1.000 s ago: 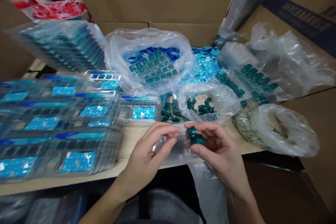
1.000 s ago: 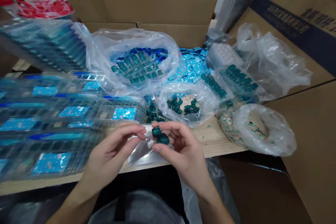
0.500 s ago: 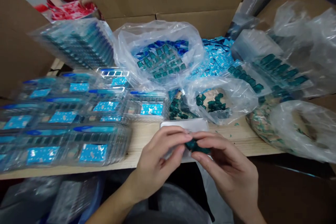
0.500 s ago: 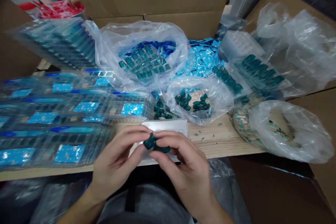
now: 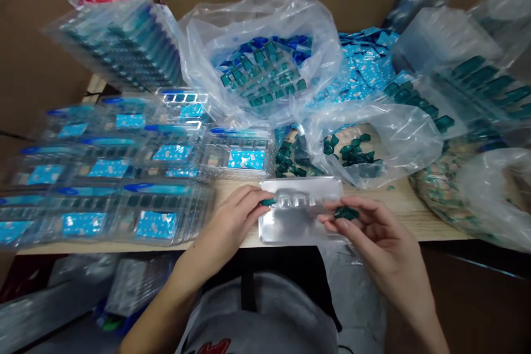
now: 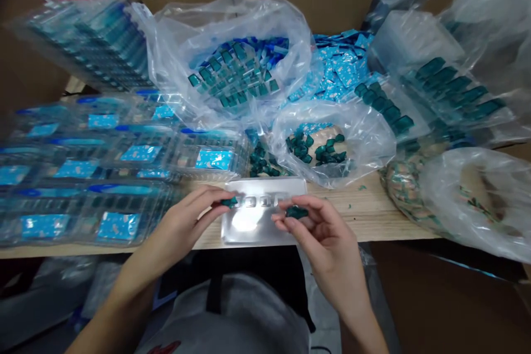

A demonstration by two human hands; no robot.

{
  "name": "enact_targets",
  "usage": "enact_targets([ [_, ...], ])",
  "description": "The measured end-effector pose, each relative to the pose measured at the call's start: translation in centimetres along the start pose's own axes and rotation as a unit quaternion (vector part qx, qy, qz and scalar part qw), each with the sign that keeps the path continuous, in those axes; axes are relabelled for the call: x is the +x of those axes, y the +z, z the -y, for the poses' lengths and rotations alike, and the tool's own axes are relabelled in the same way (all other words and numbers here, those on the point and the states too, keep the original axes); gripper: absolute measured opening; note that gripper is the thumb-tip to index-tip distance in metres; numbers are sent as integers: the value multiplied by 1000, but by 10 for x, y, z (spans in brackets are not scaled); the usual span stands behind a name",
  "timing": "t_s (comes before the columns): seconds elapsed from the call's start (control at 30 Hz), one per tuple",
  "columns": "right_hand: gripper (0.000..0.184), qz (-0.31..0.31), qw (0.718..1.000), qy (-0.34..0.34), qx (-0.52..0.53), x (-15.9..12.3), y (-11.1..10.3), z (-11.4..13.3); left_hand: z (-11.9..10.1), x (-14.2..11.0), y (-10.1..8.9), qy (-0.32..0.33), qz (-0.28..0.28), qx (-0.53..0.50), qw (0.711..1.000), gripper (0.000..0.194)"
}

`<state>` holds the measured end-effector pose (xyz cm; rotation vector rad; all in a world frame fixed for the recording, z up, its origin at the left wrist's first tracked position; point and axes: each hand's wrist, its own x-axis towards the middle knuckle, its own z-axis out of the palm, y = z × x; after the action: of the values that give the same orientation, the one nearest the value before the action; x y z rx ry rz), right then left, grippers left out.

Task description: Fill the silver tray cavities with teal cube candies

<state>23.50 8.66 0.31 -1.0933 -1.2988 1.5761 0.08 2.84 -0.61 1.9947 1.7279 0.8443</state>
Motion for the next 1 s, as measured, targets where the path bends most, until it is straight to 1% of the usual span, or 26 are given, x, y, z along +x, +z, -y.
enact_targets([
  [0.1,17,-3,999,-6,-37,-1,1,0,-2,0,7,21,-18,41,999,21],
  [0.17,22,0,997,-3,-74,-2,0,-1,-1,-2,9,41,-33,79,996,23],
  [0.23,27,-1,996,-4,-85,-2,0,-3,2,-5,10,53,-38,95,993,22],
  [0.37,34,23,998,-3,-56,-1,3,-6,6,-5,13,58,-59,107,991,21],
  [0.43,31,28,999,-6,-26,-1,7,-7,6,-2,15,74,-67,147,984,23],
  [0.5,25,20,1000,-14,-1,0,11,-7,5,1,18,89,-60,191,976,27],
  [0.6,20,26,1000,-16,-9,1,14,-4,7,0,19,99,-54,225,968,28],
  [0.67,23,41,999,-16,-20,0,16,-2,10,-4,20,97,-54,211,971,26],
  [0.73,28,45,998,-27,-25,-2,18,0,10,-8,19,80,-58,168,981,27],
  [0.8,32,35,998,-46,-22,-4,21,2,5,-11,17,57,-73,104,990,32],
  [0.87,33,32,998,-62,-9,-6,25,4,-7,-11,13,50,-90,32,994,33],
  [0.93,32,43,996,-72,-6,-8,28,6,-20,-8,8,80,-98,-33,991,27],
  [1.0,27,58,995,-78,-33,-8,30,7,-30,-4,6,119,-101,-72,985,21],
])
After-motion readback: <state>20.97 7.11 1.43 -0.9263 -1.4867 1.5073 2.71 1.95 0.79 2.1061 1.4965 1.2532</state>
